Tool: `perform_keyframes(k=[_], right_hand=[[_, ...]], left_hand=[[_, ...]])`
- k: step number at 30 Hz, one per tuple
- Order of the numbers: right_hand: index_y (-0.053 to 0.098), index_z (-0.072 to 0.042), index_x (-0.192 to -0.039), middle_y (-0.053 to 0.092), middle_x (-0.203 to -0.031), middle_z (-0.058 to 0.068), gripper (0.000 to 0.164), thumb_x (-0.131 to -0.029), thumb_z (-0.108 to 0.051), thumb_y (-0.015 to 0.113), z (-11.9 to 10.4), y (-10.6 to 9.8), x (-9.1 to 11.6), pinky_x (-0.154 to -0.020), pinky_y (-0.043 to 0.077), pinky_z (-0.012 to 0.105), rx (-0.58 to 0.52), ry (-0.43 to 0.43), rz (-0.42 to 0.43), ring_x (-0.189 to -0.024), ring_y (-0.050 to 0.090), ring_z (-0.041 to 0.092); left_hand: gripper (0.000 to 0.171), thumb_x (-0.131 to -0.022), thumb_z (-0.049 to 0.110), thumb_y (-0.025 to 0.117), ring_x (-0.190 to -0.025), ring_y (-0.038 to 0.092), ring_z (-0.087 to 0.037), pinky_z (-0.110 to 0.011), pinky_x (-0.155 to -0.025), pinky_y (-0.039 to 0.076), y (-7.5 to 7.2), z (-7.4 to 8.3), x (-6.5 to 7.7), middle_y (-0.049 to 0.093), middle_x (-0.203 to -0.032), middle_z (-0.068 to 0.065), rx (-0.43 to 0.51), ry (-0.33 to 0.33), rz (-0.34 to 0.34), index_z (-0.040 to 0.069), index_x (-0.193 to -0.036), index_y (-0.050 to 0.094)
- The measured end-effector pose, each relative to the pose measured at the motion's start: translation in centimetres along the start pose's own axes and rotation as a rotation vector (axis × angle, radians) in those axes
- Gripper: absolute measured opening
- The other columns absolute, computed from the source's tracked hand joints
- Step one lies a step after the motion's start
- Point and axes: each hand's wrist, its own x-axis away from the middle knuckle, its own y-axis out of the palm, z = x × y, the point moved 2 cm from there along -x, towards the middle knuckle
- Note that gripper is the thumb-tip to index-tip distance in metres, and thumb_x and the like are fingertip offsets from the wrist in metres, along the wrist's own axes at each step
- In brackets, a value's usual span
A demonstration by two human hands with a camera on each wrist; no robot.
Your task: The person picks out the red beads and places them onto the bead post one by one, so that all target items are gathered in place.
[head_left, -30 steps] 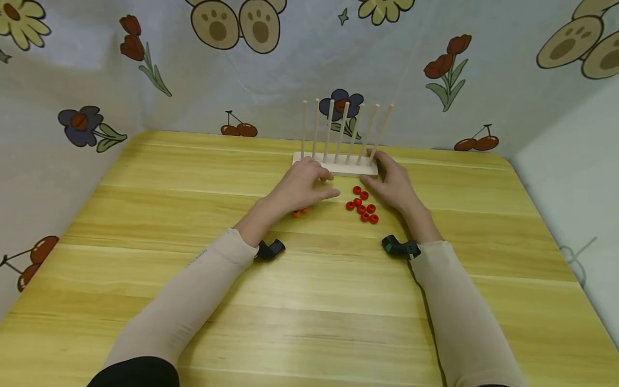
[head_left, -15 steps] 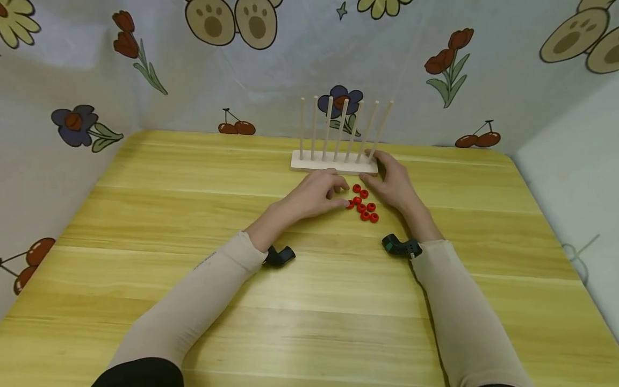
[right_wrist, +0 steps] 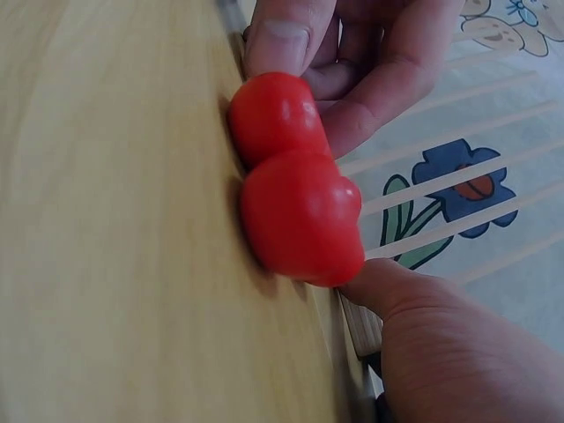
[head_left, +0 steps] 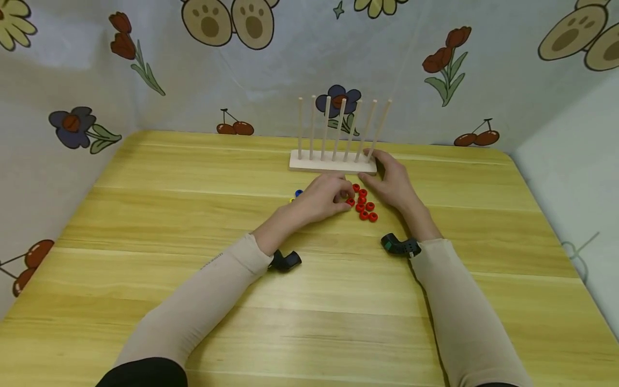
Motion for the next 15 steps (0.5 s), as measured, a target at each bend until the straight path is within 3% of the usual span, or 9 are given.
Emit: perform_keyframes(k=[15], right_hand=[[0.051,-0.005,-0.144,0.052,-0.149,0.015,0.061,-0.091,-0.022,0.075,0.12,0.01,-0.04,-0.119,0.034,0.047,-0.039,-0.003,0.01,-0.143,0.044,0.031]], left_hand=[[0.015,-0.089,0.016,0.078,-0.083,0.064,-0.01,-0.021,-0.075,0.051,0.04,-0.25,-0.14,0.066,-0.097,-0.002,0.001,-0.013,0.011,0.011,-0.103,0.074]])
